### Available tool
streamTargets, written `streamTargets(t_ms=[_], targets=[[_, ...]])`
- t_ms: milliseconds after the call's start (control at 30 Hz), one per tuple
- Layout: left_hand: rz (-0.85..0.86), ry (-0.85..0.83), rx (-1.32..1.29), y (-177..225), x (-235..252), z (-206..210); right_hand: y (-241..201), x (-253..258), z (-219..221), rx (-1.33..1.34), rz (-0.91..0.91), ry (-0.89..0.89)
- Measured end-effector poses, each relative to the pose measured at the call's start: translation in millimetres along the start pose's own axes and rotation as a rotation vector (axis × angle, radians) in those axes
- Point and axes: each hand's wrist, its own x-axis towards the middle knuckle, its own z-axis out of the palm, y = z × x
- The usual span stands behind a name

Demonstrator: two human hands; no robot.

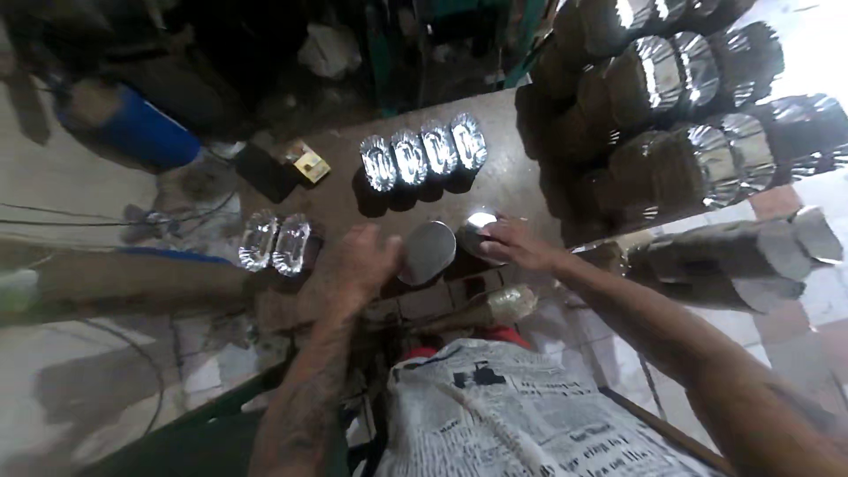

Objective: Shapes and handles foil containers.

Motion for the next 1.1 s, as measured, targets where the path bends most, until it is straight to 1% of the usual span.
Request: streamTargets(t_ms=[33, 67, 133, 167, 233, 267, 300, 367, 433, 500, 567, 600, 633, 667, 700, 733, 800, 833, 867, 900, 933, 967, 1000, 1033, 1067, 1100], targets=[[0.037, -0.057, 0.002, 25.2, 0.6, 24.5, -3.3, -0.8, -3.3, 0.059, -0.003, -0.009], [0.067, -0.136, 0.027, 41.2, 9.5, 48.2, -3.0, 1.0, -6.3, 0.073, -0.014, -0.012], [0.113, -0.290, 0.063, 44.5, 30.9, 79.7, 0.0, 2.9, -8.0, 0.073, -0.040, -0.014], [0.139, -0.358, 0.025, 37.2, 40.2, 83.4, 2.5, 2.1, -7.3, 0.063, -0.048, -0.015], [0.223, -0.548, -0.159, 21.9, 57.4, 69.6, 8.9, 2.5, -4.1, 0.067, -0.057, -0.001], [0.251, -0.654, -0.251, 17.4, 63.2, 61.2, 11.2, 0.9, -1.3, 0.080, -0.054, 0.010], [0.257, -0.724, -0.307, 15.3, 66.6, 54.9, 11.8, -0.9, 1.8, 0.096, -0.049, 0.037], [0.242, -0.795, -0.365, 15.2, 70.2, 47.2, 11.3, -3.0, 8.8, 0.126, -0.062, 0.114], [0.220, -0.799, -0.371, 18.3, 70.8, 43.9, 11.3, -3.8, 16.1, 0.080, -0.097, 0.166], [0.209, -0.739, -0.329, 25.1, 66.8, 44.8, 13.6, -4.3, 22.7, -0.044, -0.105, 0.152], [0.214, -0.636, -0.217, 36.4, 59.8, 45.6, 7.0, -1.7, 20.4, -0.175, -0.067, 0.104], [0.238, -0.560, -0.149, 41.5, 49.3, 45.6, -3.0, -3.0, 17.8, -0.236, -0.059, 0.102], [0.282, -0.448, -0.078, 44.3, 33.7, 44.0, -19.0, -6.0, 13.8, -0.262, -0.037, 0.113], [0.333, -0.303, -0.078, 44.7, 15.3, 39.4, -38.4, -8.5, 8.4, -0.241, -0.012, 0.169], [0.362, -0.167, -0.197, 42.2, -5.1, 32.5, -59.7, -10.1, 3.2, -0.134, 0.003, 0.249], [0.328, -0.082, -0.421, 36.2, -29.0, 27.1, -81.0, -11.8, 2.7, 0.077, 0.030, 0.319], [0.122, -0.002, -0.936, 19.8, -69.6, 29.2, -120.1, -7.6, 19.5, 0.705, 0.189, 0.382], [-0.004, 0.032, -1.122, 12.6, -80.7, 37.6, -138.1, -1.0, 33.4, 0.986, 0.280, 0.382], [-0.117, 0.049, -1.249, 5.2, -89.1, 48.2, -156.1, 6.4, 48.1, 1.160, 0.378, 0.366], [-0.215, 0.053, -1.359, -0.9, -96.5, 59.2, -170.6, 11.6, 61.6, 1.234, 0.464, 0.322], [-0.305, 0.064, -1.480, -4.9, -104.2, 69.0, -178.4, 12.3, 72.0, 1.235, 0.508, 0.246], [-0.365, 0.076, -1.618, -9.2, -112.9, 76.8, -179.9, 9.6, 76.6, 1.204, 0.514, 0.130], [-0.398, 0.109, -1.751, -11.7, -122.1, 82.4, -177.2, 5.9, 76.3, 1.175, 0.494, -0.008], [-0.389, 0.149, -1.866, -12.6, -129.8, 89.5, -172.7, 2.4, 74.7, 1.198, 0.474, -0.127], [-0.371, 0.205, -1.936, -12.0, -134.6, 101.5, -168.3, -0.8, 75.6, 1.248, 0.464, -0.194], [-0.368, 0.264, -1.929, -10.3, -135.6, 118.2, -162.8, -5.0, 80.0, 1.286, 0.462, -0.220]])
